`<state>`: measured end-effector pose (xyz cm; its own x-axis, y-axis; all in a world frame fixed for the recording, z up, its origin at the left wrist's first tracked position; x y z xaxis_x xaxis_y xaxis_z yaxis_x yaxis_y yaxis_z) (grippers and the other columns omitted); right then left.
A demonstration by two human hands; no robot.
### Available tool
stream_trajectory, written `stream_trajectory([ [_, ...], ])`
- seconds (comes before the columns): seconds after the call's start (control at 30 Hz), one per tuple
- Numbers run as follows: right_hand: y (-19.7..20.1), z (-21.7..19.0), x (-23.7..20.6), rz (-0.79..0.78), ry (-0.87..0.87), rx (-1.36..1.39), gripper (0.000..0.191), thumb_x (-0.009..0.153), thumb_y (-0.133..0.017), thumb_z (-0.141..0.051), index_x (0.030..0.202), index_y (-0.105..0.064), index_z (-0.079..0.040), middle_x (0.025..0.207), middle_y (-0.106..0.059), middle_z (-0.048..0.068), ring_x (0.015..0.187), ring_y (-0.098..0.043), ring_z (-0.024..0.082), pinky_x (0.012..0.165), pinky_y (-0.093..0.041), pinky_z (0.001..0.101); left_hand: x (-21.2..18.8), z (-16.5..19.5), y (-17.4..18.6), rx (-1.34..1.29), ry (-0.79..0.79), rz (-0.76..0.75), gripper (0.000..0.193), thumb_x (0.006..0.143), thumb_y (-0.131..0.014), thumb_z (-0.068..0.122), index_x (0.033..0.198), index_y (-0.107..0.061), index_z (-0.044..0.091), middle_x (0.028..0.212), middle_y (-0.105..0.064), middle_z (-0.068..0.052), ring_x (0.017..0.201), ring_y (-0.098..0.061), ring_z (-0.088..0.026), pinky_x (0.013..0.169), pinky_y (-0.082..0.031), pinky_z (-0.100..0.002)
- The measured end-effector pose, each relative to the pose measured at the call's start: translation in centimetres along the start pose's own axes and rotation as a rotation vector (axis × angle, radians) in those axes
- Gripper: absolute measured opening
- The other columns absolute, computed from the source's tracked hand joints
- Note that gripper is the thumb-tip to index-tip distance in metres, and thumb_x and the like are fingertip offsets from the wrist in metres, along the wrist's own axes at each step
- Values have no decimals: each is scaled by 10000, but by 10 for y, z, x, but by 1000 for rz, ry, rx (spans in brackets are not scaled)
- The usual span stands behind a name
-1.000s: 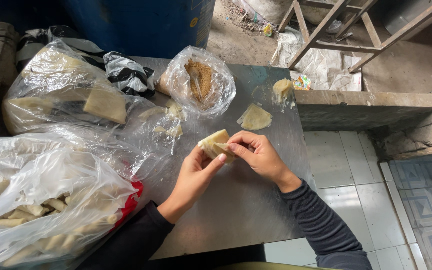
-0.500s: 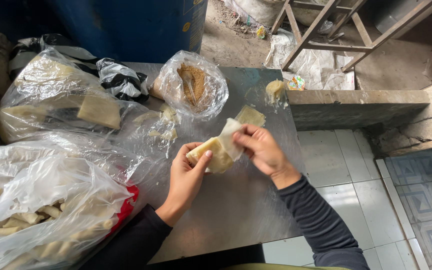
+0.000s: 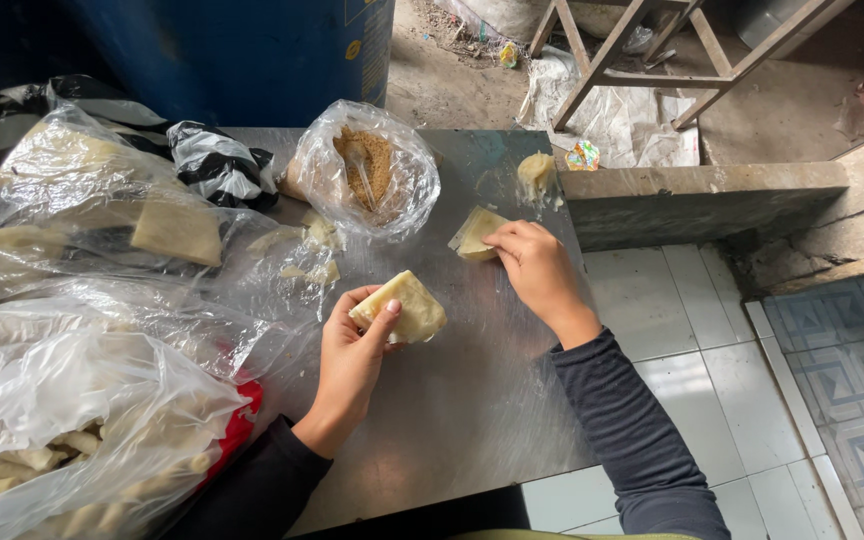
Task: The person takes pieces of pale dough from a plastic bag, dips or coats them in a brown powder from a plastic-lined container, folds and shapes the dough pieces by hand, and arranges the finished pieces in rows on a metal tray. They occasionally reposition pieces on the tray and reach back into the bag for more dough.
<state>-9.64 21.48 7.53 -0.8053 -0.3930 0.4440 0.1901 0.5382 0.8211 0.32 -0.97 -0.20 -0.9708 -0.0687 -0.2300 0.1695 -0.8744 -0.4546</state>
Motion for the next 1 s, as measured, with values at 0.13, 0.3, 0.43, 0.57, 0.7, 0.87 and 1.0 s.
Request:
stream_trajectory([
  [0.13, 1, -3, -1, -40, 17, 16, 162, 871, -705, -10, 1015, -767, -53, 1000, -728, 70, 945, -683, 291, 821, -548, 387, 0, 0, 0, 6, -1, -4, 345, 943, -697, 257, 1210, -601, 59, 1059, -696, -32, 926, -679, -102, 742, -602, -304],
  [0.3, 0, -7, -2, -77, 4, 22, 162, 870, -706, -15, 1015, -770, -52, 994, -730, 67, 936, -684, 287, 810, -548, 385, -1, 2, -1, 23, 6, -2, 346, 940, -694, 261, 1208, -605, 62, 1053, -700, -31, 923, -682, -100, 739, -610, -300],
  [0.43, -1, -7, -2, -88, 2, 20, 163, 867, -710, -21, 1016, -770, -52, 996, -727, 72, 937, -683, 291, 808, -547, 386, -2, 3, -1, 56, 10, 8, 346, 943, -692, 267, 1209, -605, 63, 1052, -699, -30, 923, -681, -97, 739, -609, -298],
  [0.57, 0, -10, -2, -100, 7, 22, 174, 864, -709, -17, 1023, -772, -50, 1003, -723, 78, 944, -680, 297, 817, -546, 391, -2, 3, -1, 63, 13, 7, 350, 941, -692, 272, 1212, -603, 69, 1055, -700, -28, 927, -679, -97, 741, -603, -294],
  [0.7, 5, -19, 2, -139, 20, 58, 197, 877, -739, -76, 1072, -751, -49, 1043, -717, 101, 964, -678, 303, 817, -540, 385, -1, 2, -4, 20, 5, -29, 353, 961, -665, 284, 1228, -594, 65, 1075, -696, -32, 941, -681, -98, 757, -603, -291],
  [0.87, 17, -55, 4, -131, 73, 384, 284, 873, -815, -179, 1099, -699, -51, 1087, -708, 78, 895, -668, 198, 774, -537, 308, -3, -4, -8, -157, 81, -114, 431, 1039, -517, 380, 1317, -582, 58, 1142, -682, -50, 990, -677, -111, 832, -585, -297],
  [1.0, 2, -88, -11, -285, 42, 514, 322, 787, -871, -168, 1022, -687, -48, 1014, -682, 56, 805, -629, 143, 712, -531, 278, -5, -4, -14, -234, 83, -223, 494, 1050, -456, 404, 1399, -536, 64, 1243, -674, -67, 1087, -681, -137, 938, -563, -301],
])
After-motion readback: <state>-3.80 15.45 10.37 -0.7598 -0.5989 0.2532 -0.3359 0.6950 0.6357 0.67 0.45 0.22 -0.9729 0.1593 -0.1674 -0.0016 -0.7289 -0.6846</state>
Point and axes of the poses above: each hand's wrist, its own x-axis towards the middle knuckle, its own y-axis out of the back of the hand, z = x × y, the point moved 6 cm from there along x, towards the middle knuckle
